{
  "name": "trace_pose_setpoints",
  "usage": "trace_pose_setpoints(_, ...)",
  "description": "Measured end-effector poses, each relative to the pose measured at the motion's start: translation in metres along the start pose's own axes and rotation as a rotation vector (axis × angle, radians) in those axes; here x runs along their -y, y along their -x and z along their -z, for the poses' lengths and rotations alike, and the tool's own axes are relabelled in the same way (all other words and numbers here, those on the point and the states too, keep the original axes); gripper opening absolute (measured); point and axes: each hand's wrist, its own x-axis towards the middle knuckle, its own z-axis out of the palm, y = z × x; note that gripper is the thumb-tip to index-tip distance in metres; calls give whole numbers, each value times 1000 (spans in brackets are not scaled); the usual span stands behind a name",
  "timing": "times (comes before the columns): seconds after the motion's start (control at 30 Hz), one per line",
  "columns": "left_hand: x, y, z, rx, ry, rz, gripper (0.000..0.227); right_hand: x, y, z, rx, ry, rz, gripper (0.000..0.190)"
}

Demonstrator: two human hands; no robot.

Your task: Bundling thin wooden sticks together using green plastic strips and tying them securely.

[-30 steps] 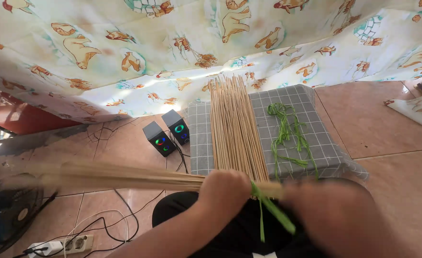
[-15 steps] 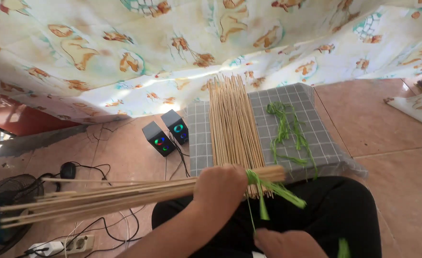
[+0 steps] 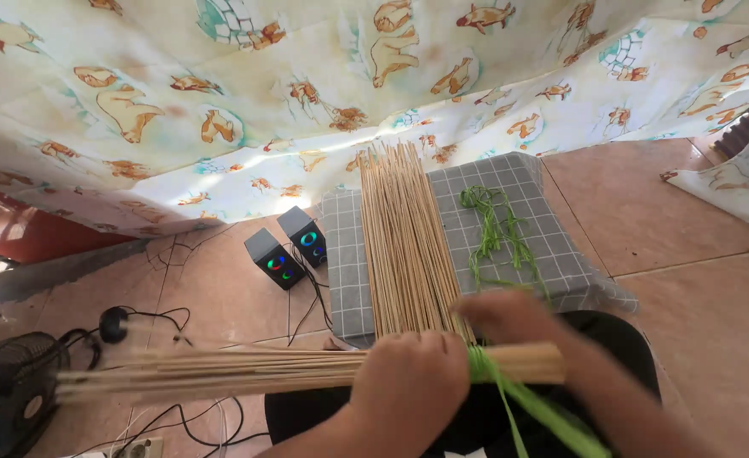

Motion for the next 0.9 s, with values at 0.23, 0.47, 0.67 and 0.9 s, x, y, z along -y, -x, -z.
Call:
trace_pose_setpoints(0.23,28,-13,-72,55,-51,250,12,-57,104,-83,-37,1161,264,30)
trace_pose_setpoints(0.47,-24,18,-49,-36,-114,-130,15,116,58,51,-273,942,156,23)
trace_pose_setpoints(0.67,2,17,34,-52,112,6,13,21,-10,17,-254,171,-404,28)
trace_pose_setpoints(0.9,42,6,-26,160,-212,350,15,42,57,-93,-306,1023,303,14)
